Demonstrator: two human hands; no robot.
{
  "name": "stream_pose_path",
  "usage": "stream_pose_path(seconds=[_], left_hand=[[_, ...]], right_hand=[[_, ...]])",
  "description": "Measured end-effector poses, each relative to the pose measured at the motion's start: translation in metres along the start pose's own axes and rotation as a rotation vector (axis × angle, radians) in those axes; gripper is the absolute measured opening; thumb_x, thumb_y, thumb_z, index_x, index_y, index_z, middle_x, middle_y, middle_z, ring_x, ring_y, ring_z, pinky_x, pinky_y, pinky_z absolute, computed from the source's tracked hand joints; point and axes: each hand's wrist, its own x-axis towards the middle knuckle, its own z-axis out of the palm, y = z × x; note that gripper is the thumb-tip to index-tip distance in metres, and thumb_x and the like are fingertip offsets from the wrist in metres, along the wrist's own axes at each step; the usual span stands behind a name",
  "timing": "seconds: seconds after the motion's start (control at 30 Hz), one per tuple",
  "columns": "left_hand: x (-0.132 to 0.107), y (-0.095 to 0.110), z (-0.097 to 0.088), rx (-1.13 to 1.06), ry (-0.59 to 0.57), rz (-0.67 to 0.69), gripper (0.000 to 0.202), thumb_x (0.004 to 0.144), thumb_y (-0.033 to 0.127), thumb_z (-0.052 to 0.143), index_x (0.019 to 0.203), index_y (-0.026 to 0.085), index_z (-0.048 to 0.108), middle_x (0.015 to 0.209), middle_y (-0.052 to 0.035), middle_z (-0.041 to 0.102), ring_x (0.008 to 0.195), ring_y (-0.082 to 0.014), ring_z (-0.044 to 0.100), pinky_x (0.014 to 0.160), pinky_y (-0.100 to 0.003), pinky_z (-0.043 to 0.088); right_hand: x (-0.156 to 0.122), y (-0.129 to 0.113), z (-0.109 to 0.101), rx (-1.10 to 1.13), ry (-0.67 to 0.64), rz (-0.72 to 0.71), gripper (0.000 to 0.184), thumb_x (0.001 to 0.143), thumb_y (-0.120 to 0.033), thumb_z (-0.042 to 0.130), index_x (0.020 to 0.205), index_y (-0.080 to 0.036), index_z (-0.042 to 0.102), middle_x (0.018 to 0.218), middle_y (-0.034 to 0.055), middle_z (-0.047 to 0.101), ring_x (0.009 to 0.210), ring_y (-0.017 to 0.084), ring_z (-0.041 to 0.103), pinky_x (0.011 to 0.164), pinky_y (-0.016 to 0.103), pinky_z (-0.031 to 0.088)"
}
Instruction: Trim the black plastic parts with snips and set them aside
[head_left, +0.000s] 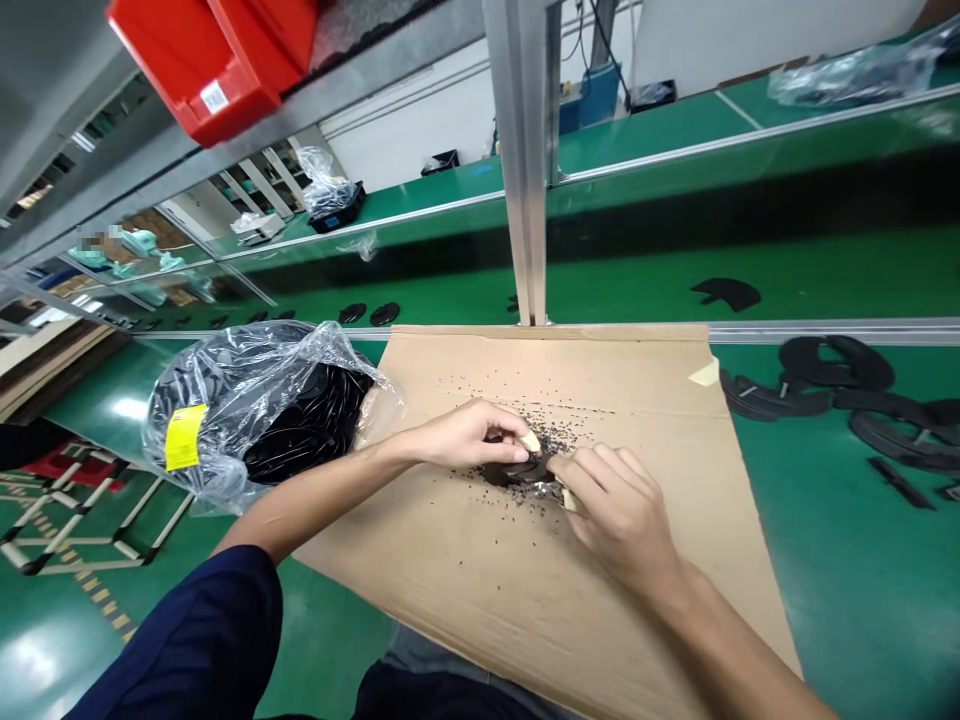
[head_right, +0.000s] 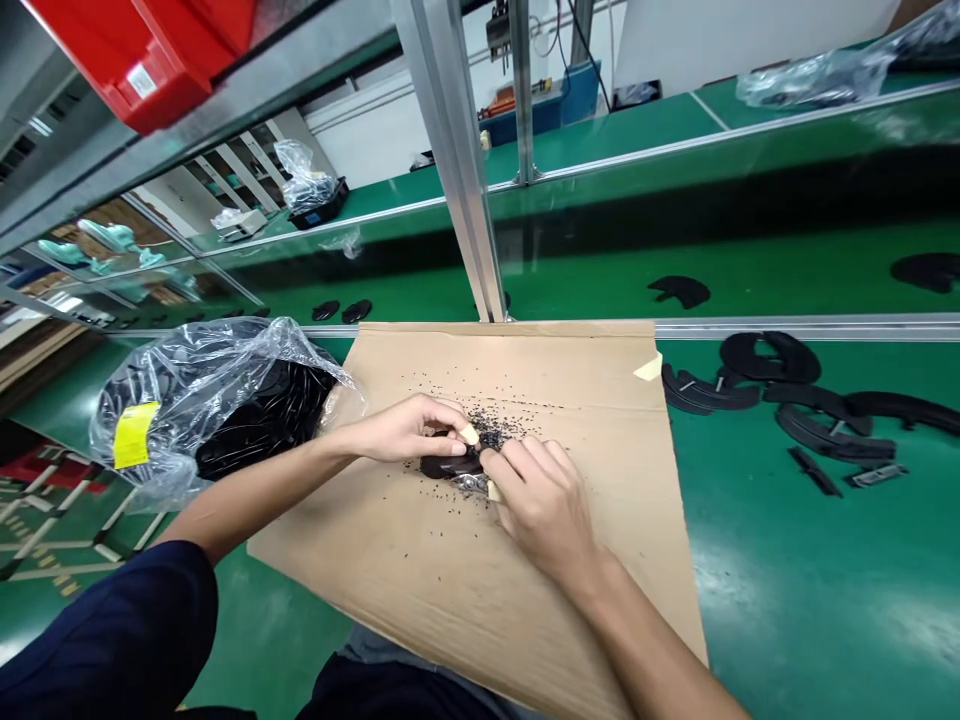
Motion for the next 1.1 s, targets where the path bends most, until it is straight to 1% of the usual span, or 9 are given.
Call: stream_pose_path(seconds=[0.1,0.2,0.33,0.43,0.53,0.67,0.83,0.97,1.1], left_hand=[[0.009,0.006,-0.028,0.201,0.047,0.049,0.016,0.095,0.026,0.063,0.099,0.016,0.075,0.094,-0.0067,0.075,0.085,-0.0151,0.07,0.079,-0.027,0.055],[0.024,-0.004,-0.073,0.478,0.283,0.031,0.014,0.092,0.022,0.064,0.095,0.016,0.076,0.094,-0.0069,0.074,0.089,-0.018,0.069,0.084,-0.031,0.053],[0.055,-0.043,-0.13,0.656,0.584,-0.285,0.014,0.086,0.017,0.064,0.092,0.015,0.076,0.102,-0.0081,0.075,0.098,-0.0216,0.067,0.094,-0.033,0.051],[0.074,-0.078,-0.149,0.649,0.632,-0.425,0.014,0.085,0.014,0.063,0.091,0.013,0.075,0.102,-0.01,0.075,0.102,-0.0243,0.067,0.099,-0.035,0.051],[0.092,-0.105,-0.148,0.621,0.614,-0.502,0.013,0.09,0.022,0.067,0.099,0.014,0.072,0.108,-0.0104,0.073,0.108,-0.0249,0.067,0.102,-0.04,0.053],[0.122,-0.123,-0.127,0.558,0.576,-0.547,0.036,0.098,0.039,0.062,0.125,0.014,0.061,0.127,-0.0099,0.064,0.112,-0.0228,0.065,0.096,-0.045,0.058],[0.143,-0.121,-0.106,0.488,0.612,-0.569,0.022,0.097,0.03,0.063,0.111,0.013,0.066,0.111,-0.0084,0.069,0.102,-0.0201,0.067,0.093,-0.039,0.057],[0.116,-0.1,-0.109,0.488,0.759,-0.511,0.013,0.093,0.014,0.055,0.097,0.011,0.068,0.097,-0.0107,0.072,0.095,-0.0209,0.067,0.09,-0.032,0.051],[0.058,-0.066,-0.098,0.465,0.715,-0.403,0.009,0.088,0.014,0.058,0.089,0.011,0.067,0.088,-0.0065,0.07,0.083,-0.0171,0.064,0.081,-0.029,0.049]], right_hand=[[-0.001,0.0,0.0,-0.03,-0.014,0.089,0.019,0.092,-0.013,0.05,0.104,-0.016,0.065,0.077,0.0045,0.061,0.072,0.02,0.047,0.065,0.032,0.032],[-0.003,0.0,0.001,-0.092,-0.032,0.195,0.019,0.094,-0.021,0.055,0.109,-0.014,0.065,0.085,0.0075,0.065,0.077,0.022,0.05,0.068,0.033,0.034],[-0.005,-0.003,0.002,-0.11,-0.079,0.248,0.017,0.094,-0.021,0.056,0.107,-0.015,0.063,0.089,0.0078,0.066,0.08,0.023,0.052,0.071,0.033,0.034],[-0.007,-0.007,0.004,-0.1,-0.131,0.257,0.013,0.092,-0.018,0.057,0.104,-0.016,0.062,0.09,0.0069,0.066,0.081,0.022,0.053,0.072,0.033,0.034],[-0.008,-0.008,0.005,-0.104,-0.164,0.268,0.012,0.089,-0.014,0.058,0.1,-0.017,0.061,0.088,0.0058,0.065,0.08,0.022,0.053,0.071,0.033,0.033],[-0.008,-0.004,0.005,-0.103,-0.195,0.266,0.015,0.086,-0.012,0.057,0.099,-0.019,0.06,0.087,0.0053,0.064,0.079,0.023,0.052,0.07,0.033,0.033],[-0.007,0.004,0.006,-0.112,-0.195,0.23,0.015,0.088,-0.009,0.051,0.096,-0.019,0.059,0.085,0.0058,0.064,0.079,0.022,0.053,0.069,0.033,0.033],[-0.007,0.007,0.006,-0.111,-0.178,0.185,0.018,0.088,-0.008,0.049,0.098,-0.018,0.06,0.084,0.0066,0.064,0.077,0.022,0.052,0.068,0.033,0.034],[-0.005,0.006,0.005,-0.115,-0.123,0.115,0.028,0.088,-0.008,0.047,0.11,-0.016,0.062,0.085,0.0079,0.063,0.077,0.023,0.051,0.068,0.033,0.036]])
